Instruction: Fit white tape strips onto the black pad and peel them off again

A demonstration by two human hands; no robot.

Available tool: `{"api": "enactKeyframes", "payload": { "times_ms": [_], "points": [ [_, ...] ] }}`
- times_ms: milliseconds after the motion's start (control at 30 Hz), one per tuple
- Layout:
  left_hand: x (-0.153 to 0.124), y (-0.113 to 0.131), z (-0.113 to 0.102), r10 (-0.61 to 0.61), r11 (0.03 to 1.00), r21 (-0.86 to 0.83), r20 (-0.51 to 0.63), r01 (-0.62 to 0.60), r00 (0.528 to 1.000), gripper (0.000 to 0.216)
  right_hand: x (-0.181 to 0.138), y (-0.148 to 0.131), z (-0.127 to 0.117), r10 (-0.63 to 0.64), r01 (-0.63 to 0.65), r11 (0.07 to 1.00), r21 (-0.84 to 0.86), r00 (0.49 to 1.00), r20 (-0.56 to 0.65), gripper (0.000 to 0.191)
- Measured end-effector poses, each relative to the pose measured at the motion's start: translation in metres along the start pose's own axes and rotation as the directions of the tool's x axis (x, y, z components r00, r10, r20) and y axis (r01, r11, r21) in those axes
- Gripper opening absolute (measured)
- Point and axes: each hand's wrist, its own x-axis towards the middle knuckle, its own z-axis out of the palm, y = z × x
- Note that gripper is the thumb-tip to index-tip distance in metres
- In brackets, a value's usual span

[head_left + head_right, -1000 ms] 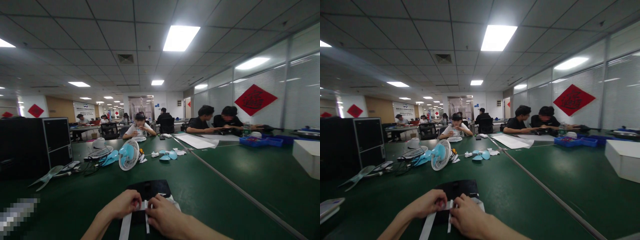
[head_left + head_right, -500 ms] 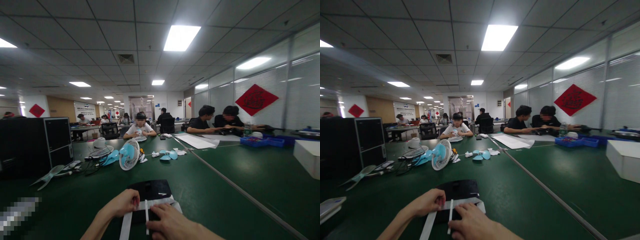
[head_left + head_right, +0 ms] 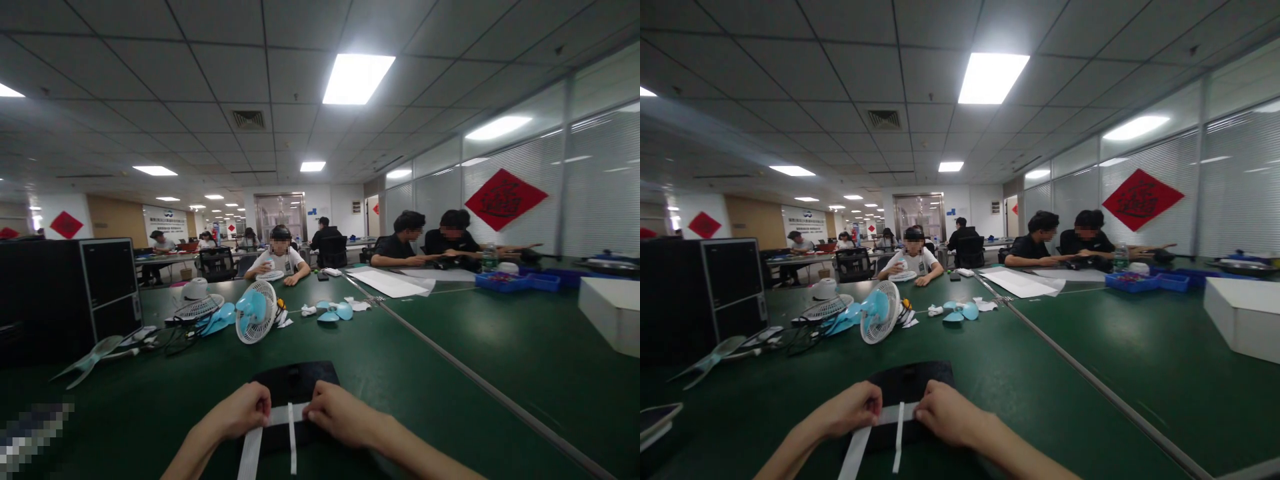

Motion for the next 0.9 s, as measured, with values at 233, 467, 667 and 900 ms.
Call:
{"api": "enactKeyframes", "payload": {
  "times_ms": [233,467,667,900],
  "points": [
    [-0.005,-0.003,-0.006,-0.116,0.993,0.005,0.001,0.116,0.993,0.021,-0.011,0.022,-0.01,0.13,-0.126,0.984,0.125,0.991,-0.026,0.028],
    [-0.013,-0.004,-0.016,-0.361,0.927,0.072,-0.09,0.368,0.928,0.05,-0.014,0.029,-0.012,0.393,-0.383,0.918,0.101,0.914,-0.103,0.03],
    [-0.004,-0.023,-0.013,-0.281,0.955,0.077,-0.055,0.285,0.958,0.042,-0.015,0.03,-0.014,0.433,-0.423,0.9,0.104,0.896,-0.103,0.036],
    [0.003,-0.039,-0.013,-0.284,0.959,-0.002,-0.008,0.284,0.959,0.036,-0.016,0.048,-0.014,0.425,-0.408,0.894,0.182,0.903,-0.061,0.046]
  ]
}}
